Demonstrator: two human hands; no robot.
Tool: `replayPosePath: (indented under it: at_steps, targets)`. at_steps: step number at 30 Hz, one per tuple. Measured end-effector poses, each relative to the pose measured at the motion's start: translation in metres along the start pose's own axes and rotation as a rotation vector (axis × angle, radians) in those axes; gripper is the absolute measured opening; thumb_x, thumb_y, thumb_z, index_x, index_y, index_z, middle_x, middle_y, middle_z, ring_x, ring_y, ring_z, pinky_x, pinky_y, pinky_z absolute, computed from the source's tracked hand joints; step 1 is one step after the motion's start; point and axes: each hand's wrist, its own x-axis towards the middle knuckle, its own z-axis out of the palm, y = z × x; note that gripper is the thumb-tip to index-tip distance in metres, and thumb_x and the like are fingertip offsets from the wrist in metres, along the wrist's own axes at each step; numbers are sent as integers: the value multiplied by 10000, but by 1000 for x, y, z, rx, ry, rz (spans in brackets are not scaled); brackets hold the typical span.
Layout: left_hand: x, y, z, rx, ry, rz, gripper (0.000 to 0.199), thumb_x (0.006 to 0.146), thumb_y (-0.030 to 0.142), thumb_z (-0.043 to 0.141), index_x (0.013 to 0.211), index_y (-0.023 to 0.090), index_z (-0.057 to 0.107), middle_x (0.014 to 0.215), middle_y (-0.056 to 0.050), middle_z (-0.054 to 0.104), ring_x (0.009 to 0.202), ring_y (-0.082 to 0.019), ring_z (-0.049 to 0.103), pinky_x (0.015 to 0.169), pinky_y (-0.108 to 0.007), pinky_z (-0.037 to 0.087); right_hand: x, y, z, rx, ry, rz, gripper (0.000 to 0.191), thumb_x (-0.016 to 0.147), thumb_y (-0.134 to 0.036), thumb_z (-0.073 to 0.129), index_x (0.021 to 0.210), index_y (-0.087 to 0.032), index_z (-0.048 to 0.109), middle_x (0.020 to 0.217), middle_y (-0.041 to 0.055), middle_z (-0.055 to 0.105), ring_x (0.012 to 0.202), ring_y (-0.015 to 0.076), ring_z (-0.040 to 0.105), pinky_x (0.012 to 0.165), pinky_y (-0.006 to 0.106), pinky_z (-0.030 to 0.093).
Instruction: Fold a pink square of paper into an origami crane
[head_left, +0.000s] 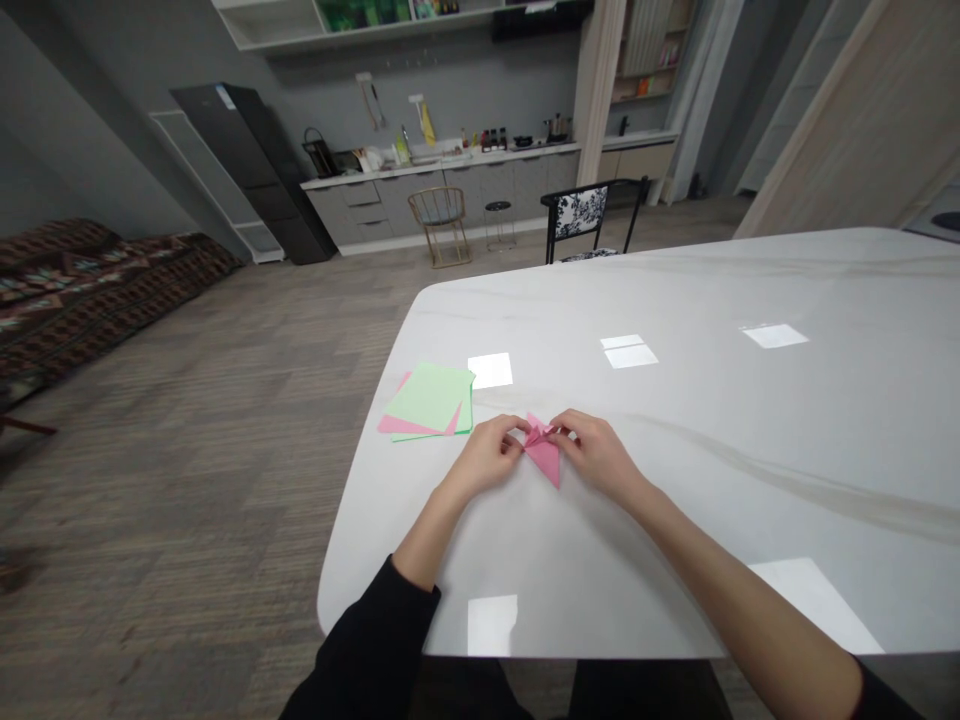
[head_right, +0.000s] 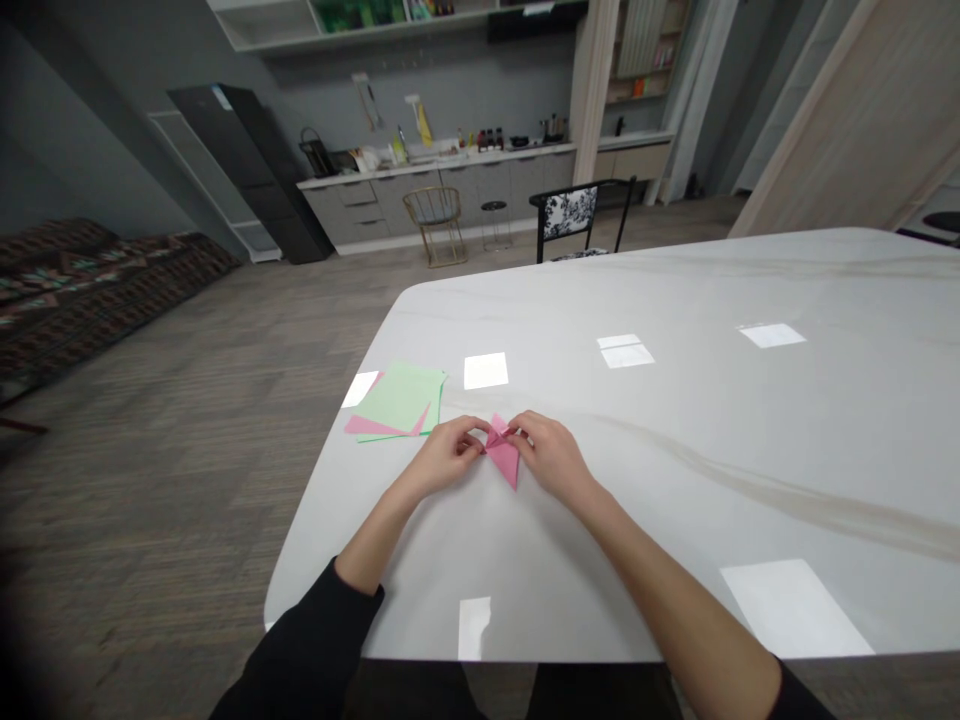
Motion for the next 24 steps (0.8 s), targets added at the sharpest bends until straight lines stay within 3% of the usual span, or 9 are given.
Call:
replayPosePath:
  at_steps: [3,6,9,13,15,18,20,24]
  targets:
    - [0,1,4,-131,-51,24,475,698,-18,477,1095,200,617,1096,-76,668,963,-192,658,834,-307,528,0,0,0,83,10,91,140,884,-273,512,827,-213,625,766,20,667,696,177,598,617,283,438]
    - [0,7,10,-308,-28,49,430,732,58,600,1143,185,592,1172,-112,647,1090,-227,620,963,-372,479,0,-2,-1,265,33,197,162,867,-332,529,828,-197,610,737,25,652,639,169,589,547,264,449]
    - [2,10,18,-445,59,6,376,722,139,691,1084,168,594,1099,-114,673,1040,-229,645,923,-362,497,0,-2,-1,345,26,220,186,863,-353,533,838,-189,617,712,20,641,591,155,572,519,258,452]
    - [3,7,24,-527,175,-134,326,690,192,740,990,160,615,904,-64,720,835,-209,700,762,-304,530,0,-3,0,349,29,191,158,845,-314,549,852,-193,651,701,16,640,633,162,580,515,251,455]
    - [4,6,24,-536,235,-187,301,665,222,763,930,152,638,933,-70,726,764,-202,704,710,-293,530,0,-5,1,367,40,194,169,846,-325,552,852,-197,663,727,22,643,665,167,581,513,253,470]
    - [6,6,23,-557,343,-199,266,631,250,788,826,136,647,996,-85,718,773,-201,702,735,-305,532,1,-9,2,443,78,228,216,828,-396,596,883,-201,671,901,53,653,734,178,595,509,265,511]
    - [8,7,23,-579,389,-192,271,621,259,798,793,136,629,898,-72,725,767,-197,698,745,-307,531,1,-11,4,532,76,260,254,779,-422,662,906,-202,668,1024,67,638,765,183,612,515,279,539]
    - [7,9,26,-620,365,-174,353,627,247,803,852,172,542,722,-29,712,698,-194,696,693,-309,540,2,-12,9,736,70,340,274,716,-402,736,846,-177,647,795,39,666,700,176,635,578,304,563]
